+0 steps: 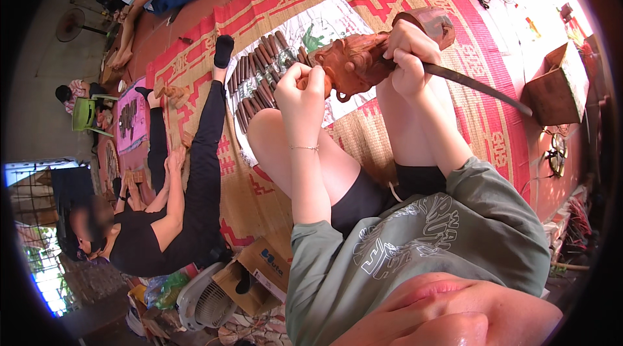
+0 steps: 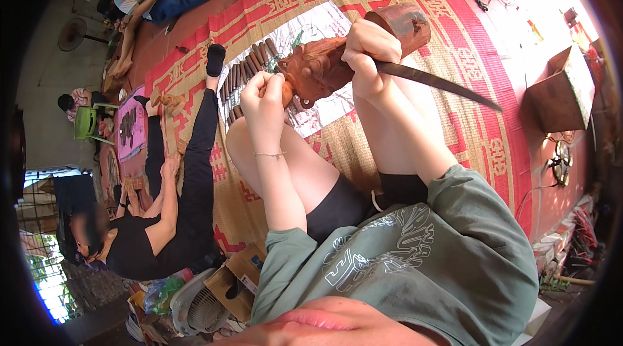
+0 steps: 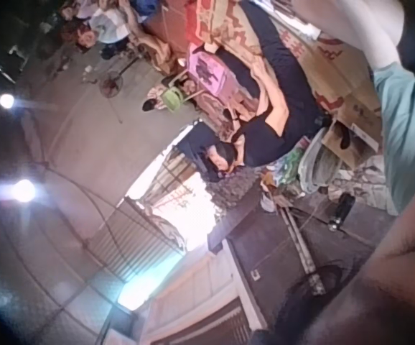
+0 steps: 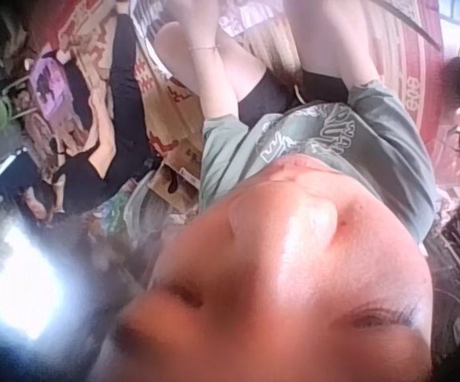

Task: The person sits on a mat and carves a wooden figurine using a chisel and mallet. They repeatedly strike the chisel to shape the wood, rotating the piece to access different surfaces.

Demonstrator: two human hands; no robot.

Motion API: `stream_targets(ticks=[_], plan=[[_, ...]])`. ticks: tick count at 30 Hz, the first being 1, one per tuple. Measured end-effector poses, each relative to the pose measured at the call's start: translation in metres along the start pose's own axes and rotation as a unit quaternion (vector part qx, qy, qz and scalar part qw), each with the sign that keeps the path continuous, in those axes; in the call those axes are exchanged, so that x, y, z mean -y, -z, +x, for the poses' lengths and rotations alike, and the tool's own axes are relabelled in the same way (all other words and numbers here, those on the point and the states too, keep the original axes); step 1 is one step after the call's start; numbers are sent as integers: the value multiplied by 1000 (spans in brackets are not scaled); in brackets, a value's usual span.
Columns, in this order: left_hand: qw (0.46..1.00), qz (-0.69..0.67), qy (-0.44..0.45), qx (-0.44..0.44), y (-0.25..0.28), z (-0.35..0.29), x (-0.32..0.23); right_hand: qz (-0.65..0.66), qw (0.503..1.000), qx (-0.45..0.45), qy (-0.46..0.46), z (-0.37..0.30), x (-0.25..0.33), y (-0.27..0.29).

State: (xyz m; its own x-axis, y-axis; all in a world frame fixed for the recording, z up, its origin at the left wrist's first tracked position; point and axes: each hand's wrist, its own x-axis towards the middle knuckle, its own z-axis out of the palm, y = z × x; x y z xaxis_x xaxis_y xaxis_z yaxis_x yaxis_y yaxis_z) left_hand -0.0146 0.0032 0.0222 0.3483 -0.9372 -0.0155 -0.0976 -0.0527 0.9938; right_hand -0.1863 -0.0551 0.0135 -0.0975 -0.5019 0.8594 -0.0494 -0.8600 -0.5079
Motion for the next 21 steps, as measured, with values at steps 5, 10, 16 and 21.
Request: stream_targets(ticks=[5, 10, 16, 21], plan=[[998, 21, -56, -13, 1, -2, 3, -80, 992, 75, 59, 4, 3, 2], [998, 20, -52, -7, 0, -4, -1, -31, 996, 67, 58, 5, 3, 2], [997, 41, -67, -12, 1, -4, 0, 13, 998, 25, 57, 0, -2, 0], [998, 20, -54, -37, 11, 1, 17, 37, 999, -16, 8, -2, 0, -18]])
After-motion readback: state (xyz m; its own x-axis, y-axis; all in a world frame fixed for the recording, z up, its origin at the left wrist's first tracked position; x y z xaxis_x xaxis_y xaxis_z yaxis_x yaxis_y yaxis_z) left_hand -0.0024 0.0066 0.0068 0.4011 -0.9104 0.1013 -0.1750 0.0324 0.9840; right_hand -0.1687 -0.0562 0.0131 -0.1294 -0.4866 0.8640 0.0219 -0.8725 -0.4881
